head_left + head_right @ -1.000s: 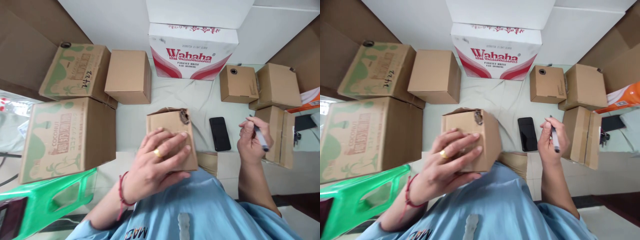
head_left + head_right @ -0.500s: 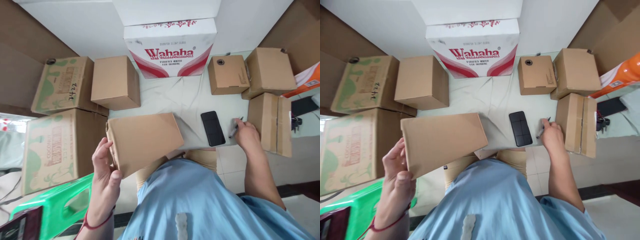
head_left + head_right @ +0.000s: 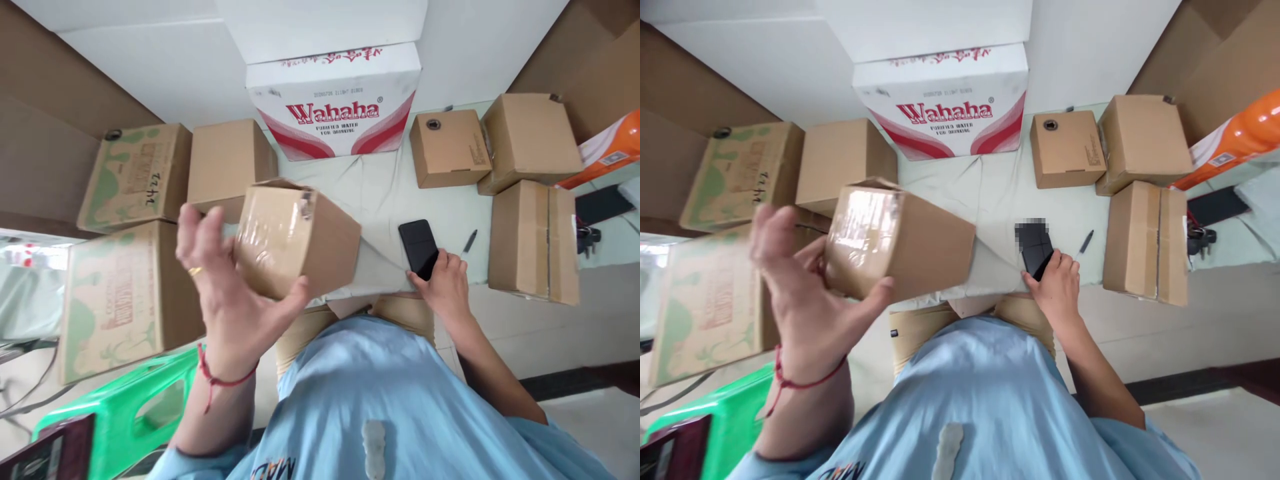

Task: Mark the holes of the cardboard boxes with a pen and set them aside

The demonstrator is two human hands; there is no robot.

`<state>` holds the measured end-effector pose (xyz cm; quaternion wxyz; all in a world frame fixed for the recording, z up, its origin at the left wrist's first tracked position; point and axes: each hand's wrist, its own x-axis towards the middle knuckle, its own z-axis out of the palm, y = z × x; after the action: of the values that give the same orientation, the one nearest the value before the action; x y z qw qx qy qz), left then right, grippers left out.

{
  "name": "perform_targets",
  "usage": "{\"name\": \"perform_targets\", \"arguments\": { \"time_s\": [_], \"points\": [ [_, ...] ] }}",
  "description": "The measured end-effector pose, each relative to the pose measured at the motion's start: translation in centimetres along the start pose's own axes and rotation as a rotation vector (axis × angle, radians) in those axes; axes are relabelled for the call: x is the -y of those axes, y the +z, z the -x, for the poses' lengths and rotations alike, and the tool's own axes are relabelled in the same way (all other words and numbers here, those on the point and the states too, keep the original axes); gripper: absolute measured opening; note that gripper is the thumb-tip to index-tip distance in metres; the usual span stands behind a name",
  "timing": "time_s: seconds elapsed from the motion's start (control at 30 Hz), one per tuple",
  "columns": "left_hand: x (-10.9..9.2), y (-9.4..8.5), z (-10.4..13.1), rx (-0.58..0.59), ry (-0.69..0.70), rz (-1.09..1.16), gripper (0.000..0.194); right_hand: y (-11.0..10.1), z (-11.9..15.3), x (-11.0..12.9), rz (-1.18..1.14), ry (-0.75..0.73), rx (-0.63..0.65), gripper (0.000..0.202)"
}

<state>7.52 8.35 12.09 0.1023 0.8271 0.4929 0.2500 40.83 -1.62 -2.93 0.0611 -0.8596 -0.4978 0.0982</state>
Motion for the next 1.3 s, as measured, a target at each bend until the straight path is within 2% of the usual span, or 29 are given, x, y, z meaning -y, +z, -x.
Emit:
{"name": "perform_targets", "arguments": {
  "time_s": [0.03, 0.13, 0.23, 0.4, 0.53, 0.67, 0.77, 0.83, 0.9, 1.0, 1.1, 1.2, 1.3],
  "points": [
    [-0.5, 0.0, -1.3, -0.065, 0.034, -0.032, 0.100, 0.0, -0.4, -0.3, -0.008, 0.012, 0.011, 0.083],
    [-1.0, 0.5, -4.4, 0.045, 0.291, -0.092, 0.065, -0.2, -1.1, -0.9, -0.024, 0.039, 0.052, 0.080],
    [-0.2, 0.9, -5.5, 0.126, 0.395, -0.098, 0.045, -0.4, -1.2, -1.3, -0.055, 0.040, 0.058, 0.082],
    [0.9, 1.5, -4.6, 0.049, 0.347, -0.018, 0.043, -1.2, -1.6, -2.1, -0.113, -0.006, 0.103, 0.089],
    [0.4, 1.6, -4.4, 0.106, 0.344, 0.037, 0.041, -2.2, -3.2, -2.1, -0.267, 0.016, 0.206, 0.088],
    [0.0, 1.3, -5.0, 0.200, 0.305, 0.052, 0.044, -3.3, -3.6, -1.5, -0.501, 0.045, 0.146, 0.094],
    [0.0, 1.6, -5.1, 0.212, 0.283, 0.091, 0.048, -4.6, -1.9, -0.9, -0.715, 0.007, 0.103, 0.098],
    [0.0, 2.1, -4.8, 0.182, 0.284, 0.129, 0.045, -6.0, 0.0, 0.0, -0.783, -0.051, 0.042, 0.095],
    [-0.1, 2.7, -4.3, 0.141, 0.288, 0.152, 0.040, -7.6, 2.2, 1.5, -0.760, -0.133, -0.076, 0.095],
    [-0.3, 3.5, -3.5, 0.097, 0.299, 0.137, 0.037, -9.7, 4.8, 4.9, -0.680, -0.290, -0.272, 0.094],
    [-0.6, 4.0, -3.0, 0.073, 0.294, 0.117, 0.036, -10.6, 5.9, 8.2, -0.633, -0.429, -0.398, 0.090],
    [-0.9, 4.2, -2.8, 0.059, 0.273, 0.105, 0.036, -10.4, 6.2, 10.2, -0.612, -0.446, -0.437, 0.089],
    [-1.2, 4.5, -2.7, 0.051, 0.255, 0.087, 0.037, -10.2, 6.3, 11.0, -0.611, -0.429, -0.425, 0.088]
  ]
}}
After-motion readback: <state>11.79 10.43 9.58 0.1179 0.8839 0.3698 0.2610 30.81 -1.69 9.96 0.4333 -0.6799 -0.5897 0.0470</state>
